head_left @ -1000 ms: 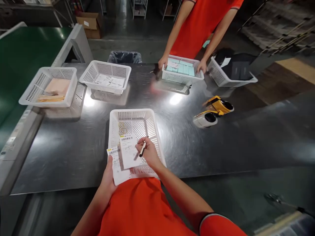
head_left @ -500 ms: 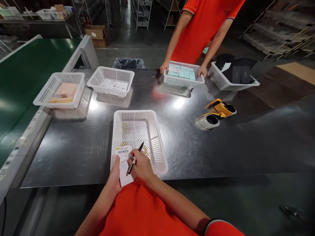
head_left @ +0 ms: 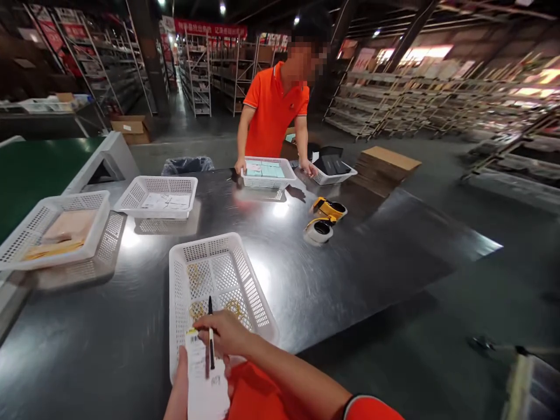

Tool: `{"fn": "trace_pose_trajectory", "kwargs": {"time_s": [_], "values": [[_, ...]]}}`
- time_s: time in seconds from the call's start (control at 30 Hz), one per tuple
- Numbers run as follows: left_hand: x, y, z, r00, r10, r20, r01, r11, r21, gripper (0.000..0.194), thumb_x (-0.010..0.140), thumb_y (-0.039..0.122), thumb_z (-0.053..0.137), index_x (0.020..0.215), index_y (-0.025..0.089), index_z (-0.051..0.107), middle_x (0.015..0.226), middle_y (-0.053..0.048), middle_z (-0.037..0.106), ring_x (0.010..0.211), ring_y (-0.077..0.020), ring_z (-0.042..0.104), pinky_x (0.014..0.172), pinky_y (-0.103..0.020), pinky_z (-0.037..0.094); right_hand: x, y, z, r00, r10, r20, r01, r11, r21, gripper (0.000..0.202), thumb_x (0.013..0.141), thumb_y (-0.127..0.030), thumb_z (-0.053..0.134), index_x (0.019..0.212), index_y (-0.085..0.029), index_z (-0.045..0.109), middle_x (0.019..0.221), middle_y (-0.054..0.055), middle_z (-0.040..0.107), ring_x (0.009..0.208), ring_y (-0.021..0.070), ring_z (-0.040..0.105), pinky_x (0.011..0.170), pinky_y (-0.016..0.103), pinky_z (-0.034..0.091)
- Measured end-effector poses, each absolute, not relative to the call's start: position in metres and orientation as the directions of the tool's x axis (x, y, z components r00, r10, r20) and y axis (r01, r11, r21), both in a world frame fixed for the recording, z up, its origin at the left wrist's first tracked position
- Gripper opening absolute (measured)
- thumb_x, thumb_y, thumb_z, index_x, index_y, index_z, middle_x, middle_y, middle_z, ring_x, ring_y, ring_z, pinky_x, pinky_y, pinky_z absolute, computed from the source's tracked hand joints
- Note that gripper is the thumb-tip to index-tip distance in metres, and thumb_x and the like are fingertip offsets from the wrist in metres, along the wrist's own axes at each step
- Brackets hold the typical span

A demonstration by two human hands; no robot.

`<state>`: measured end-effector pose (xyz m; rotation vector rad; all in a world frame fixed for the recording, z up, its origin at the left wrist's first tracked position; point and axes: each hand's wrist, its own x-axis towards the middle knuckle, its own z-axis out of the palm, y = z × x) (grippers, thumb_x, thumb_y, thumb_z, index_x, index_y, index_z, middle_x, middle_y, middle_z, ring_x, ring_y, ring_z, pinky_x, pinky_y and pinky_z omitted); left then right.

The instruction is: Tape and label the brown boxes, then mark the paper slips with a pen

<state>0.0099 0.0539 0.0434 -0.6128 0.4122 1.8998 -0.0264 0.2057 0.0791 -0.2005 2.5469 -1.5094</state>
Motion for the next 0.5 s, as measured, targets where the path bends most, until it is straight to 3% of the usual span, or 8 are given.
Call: {"fn": "trace_pose_trajectory", "kwargs": {"time_s": [0.13, 0.23, 0.37, 0.43, 0.5], "values": [[0.008, 0.053, 0.048, -0.289, 0.724, -0.627, -0.937, -0.348, 0.030, 0.062, 0.070, 0.069, 0.062, 0.090, 0.011, 0.072, 0.082, -0.016, 0.073, 0.073, -0.0283, 0.068, 0.071, -0.039, 0.051, -0.023, 0.204, 0.068, -0.982, -0.095, -0.165, 0.117, 0.382, -0.917, 0.026, 0.076, -0.019, 0.060, 0.097, -0.021, 0.075, 0.074, -0.001, 0.072, 0.062, 0.0124, 0.062, 0.058, 0.020, 0.044], [0.007, 0.052, 0.059, -0.283, 0.764, -0.580, -0.953, -0.290, 0.083, 0.067, 0.075, 0.073, 0.052, 0.094, 0.012, 0.071, 0.080, -0.015, 0.072, 0.069, -0.0270, 0.067, 0.069, -0.039, 0.052, -0.023, 0.203, 0.066, -0.984, -0.066, -0.167, 0.128, 0.395, -0.910, 0.025, 0.076, -0.019, 0.060, 0.096, -0.024, 0.074, 0.067, -0.004, 0.067, 0.055, 0.0105, 0.057, 0.055, 0.020, 0.043], [0.006, 0.051, 0.079, -0.334, 0.731, -0.595, -0.932, -0.348, 0.097, 0.061, 0.080, 0.070, 0.047, 0.093, 0.015, 0.069, 0.076, -0.012, 0.070, 0.063, -0.0250, 0.066, 0.065, -0.039, 0.053, -0.016, 0.206, 0.085, -0.995, 0.054, 0.078, -0.050, 0.400, -0.915, 0.027, 0.081, -0.026, 0.057, 0.105, -0.024, 0.068, 0.088, 0.003, 0.071, 0.080, 0.0174, 0.062, 0.074, 0.030, 0.048], [0.003, 0.050, 0.087, -0.362, 0.684, -0.634, -0.912, -0.400, 0.090, 0.055, 0.085, 0.062, 0.046, 0.100, 0.014, 0.067, 0.083, -0.013, 0.071, 0.072, -0.0262, 0.068, 0.069, -0.041, 0.055, -0.012, 0.210, 0.102, -0.983, 0.122, 0.135, -0.102, 0.242, -0.965, 0.034, 0.089, -0.037, 0.049, 0.117, -0.023, 0.060, 0.090, 0.005, 0.069, 0.083, 0.0185, 0.062, 0.077, 0.033, 0.049], [0.000, 0.049, 0.090, -0.418, 0.643, -0.642, -0.874, -0.477, 0.092, 0.050, 0.089, 0.056, 0.046, 0.107, 0.013, 0.065, 0.088, -0.013, 0.072, 0.078, -0.0256, 0.069, 0.076, -0.042, 0.055, -0.008, 0.211, 0.119, -0.998, 0.025, 0.057, -0.057, -0.006, -0.998, 0.048, 0.092, -0.054, 0.038, 0.123, -0.022, 0.055, 0.075, 0.002, 0.064, 0.066, 0.0165, 0.059, 0.066, 0.031, 0.049]]}}
